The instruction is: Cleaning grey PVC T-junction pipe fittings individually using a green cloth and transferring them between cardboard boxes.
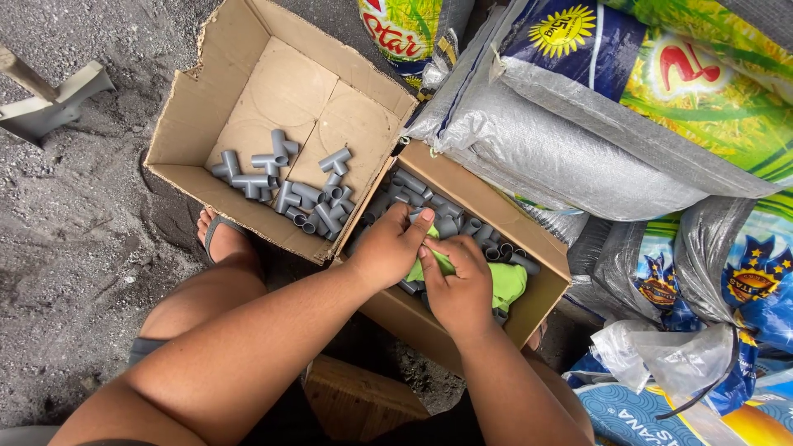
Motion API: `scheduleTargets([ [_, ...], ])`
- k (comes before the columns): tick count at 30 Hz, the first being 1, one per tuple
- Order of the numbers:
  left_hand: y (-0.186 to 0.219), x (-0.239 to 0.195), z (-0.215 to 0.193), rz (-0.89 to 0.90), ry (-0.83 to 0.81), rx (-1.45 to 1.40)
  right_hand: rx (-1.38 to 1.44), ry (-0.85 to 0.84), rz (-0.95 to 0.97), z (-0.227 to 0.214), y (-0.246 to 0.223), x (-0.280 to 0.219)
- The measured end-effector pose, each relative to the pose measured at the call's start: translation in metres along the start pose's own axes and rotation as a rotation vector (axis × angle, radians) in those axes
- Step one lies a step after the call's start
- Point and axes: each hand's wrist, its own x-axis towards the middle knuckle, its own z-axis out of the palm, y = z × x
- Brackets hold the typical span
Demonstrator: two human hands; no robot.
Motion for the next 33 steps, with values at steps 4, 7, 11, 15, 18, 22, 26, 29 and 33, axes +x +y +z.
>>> scheduleTargets([
  [4,0.013,-0.012,-0.002,0.036,-0.012,0.016,0.086,0.028,0.111,-0.012,0.000,0.008],
  [7,0.023,-0.019,-0.005,0.015,0.004,-0.010,0.091,0.072,0.074,-0.006,-0.002,0.003],
  [11,0.026,-0.021,-0.009,-0.056,0.010,-0.086,0.103,-0.080,-0.016,0.006,0.002,-0.011],
  [15,0.034,-0.026,-0.012,-0.040,0.010,-0.152,0.079,-0.052,0.232,-0.012,-0.017,0.012],
  [18,0.035,-0.030,-0.020,-0.034,0.041,-0.123,0.068,-0.022,0.206,-0.007,-0.021,0.013],
  [22,0.019,-0.019,-0.020,-0.065,0.038,-0.079,0.031,-0.055,-0.012,0.016,-0.020,-0.001],
  [26,0.027,-0.027,-0.024,-0.073,0.041,-0.098,0.087,0.015,0.131,0.010,-0.017,0.008],
  [29,0.027,-0.028,-0.025,-0.074,0.045,-0.068,0.155,0.033,0.187,0.013,-0.013,0.005],
  [33,0.012,-0.015,-0.026,-0.101,0.040,-0.019,0.063,-0.035,0.008,0.028,-0.023,-0.007],
])
